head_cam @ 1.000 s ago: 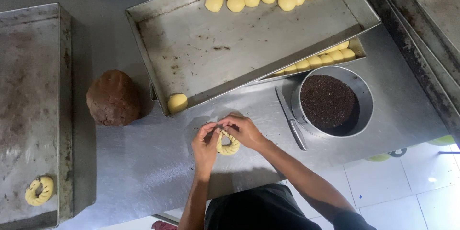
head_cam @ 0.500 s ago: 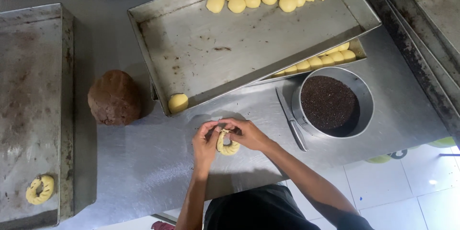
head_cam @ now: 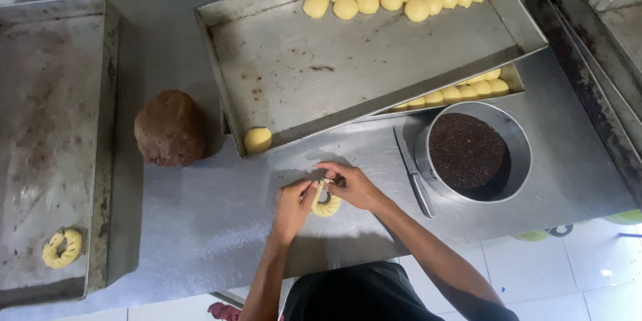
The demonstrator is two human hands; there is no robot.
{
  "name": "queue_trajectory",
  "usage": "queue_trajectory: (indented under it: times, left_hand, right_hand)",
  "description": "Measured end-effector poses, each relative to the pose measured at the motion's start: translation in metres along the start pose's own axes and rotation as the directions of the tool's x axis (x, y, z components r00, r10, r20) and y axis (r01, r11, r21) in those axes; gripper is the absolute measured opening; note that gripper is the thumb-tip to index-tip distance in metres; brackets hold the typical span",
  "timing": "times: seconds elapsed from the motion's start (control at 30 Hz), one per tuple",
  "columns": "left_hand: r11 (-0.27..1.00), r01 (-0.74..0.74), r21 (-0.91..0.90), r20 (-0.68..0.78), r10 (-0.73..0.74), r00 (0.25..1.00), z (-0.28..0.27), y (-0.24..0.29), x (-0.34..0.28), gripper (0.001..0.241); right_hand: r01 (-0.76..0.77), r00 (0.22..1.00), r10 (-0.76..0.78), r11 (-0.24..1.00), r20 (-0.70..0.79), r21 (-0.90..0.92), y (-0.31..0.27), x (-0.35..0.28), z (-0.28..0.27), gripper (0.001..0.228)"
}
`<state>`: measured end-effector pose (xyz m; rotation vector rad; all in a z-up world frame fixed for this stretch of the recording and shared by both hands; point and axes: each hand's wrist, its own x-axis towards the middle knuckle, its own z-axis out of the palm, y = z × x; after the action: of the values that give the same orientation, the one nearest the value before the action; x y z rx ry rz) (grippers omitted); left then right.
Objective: The baker fills small dough balls with a dark filling, rolls them out, scores the surface with a knife, and shapes them into ring-shaped pastries.
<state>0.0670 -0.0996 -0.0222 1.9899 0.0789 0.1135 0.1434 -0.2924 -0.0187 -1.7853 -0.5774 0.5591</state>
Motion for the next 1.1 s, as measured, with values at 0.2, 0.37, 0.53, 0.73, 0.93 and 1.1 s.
queue_trajectory:
  times: [0.2,0.37,0.53,0.73,0.93,1.1]
  left_hand:
    - [0.998,0.065,0.013,0.088,-0.066,0.994,-0.009,0.035,0.001,0.024]
    - [0.984,0.092,-0.149,0.087,-0.08,0.993,0.008,0.005,-0.004,0.023]
    - [0.99,0.102,-0.098,0.069,-0.096,0.993,-0.005,0.03,-0.009,0.021]
    - [0.995,0.062,0.083,0.09,-0.069,0.994,-0.007,0.02,-0.019,0.015]
    - [0.809,0.297,-0.507,0.221,-0.211,0.952,-0.032,-0.039,-0.026,0.013]
    - [0.731,0.273,-0.626,0.052,-0.31,0.949,-0.118,-0.068,-0.026,0.013]
  right_hand:
    - [-0.009,0.999,0.012,0.998,0.047,-0.063,0.018,0.001,-0.009,0.039]
    - [-0.013,0.999,0.019,0.98,0.026,-0.2,0.0,-0.007,-0.011,0.023]
    - [0.059,0.998,-0.047,0.952,0.046,-0.3,-0.041,-0.023,-0.012,0.026]
    - [0.118,0.992,-0.094,0.92,0.08,-0.374,-0.024,-0.033,-0.003,0.023]
    - [-0.199,0.961,0.169,0.972,0.218,0.124,-0.008,-0.001,0.023,0.028]
    - [-0.025,0.981,0.002,0.993,0.195,0.116,-0.062,0.072,0.082,0.027]
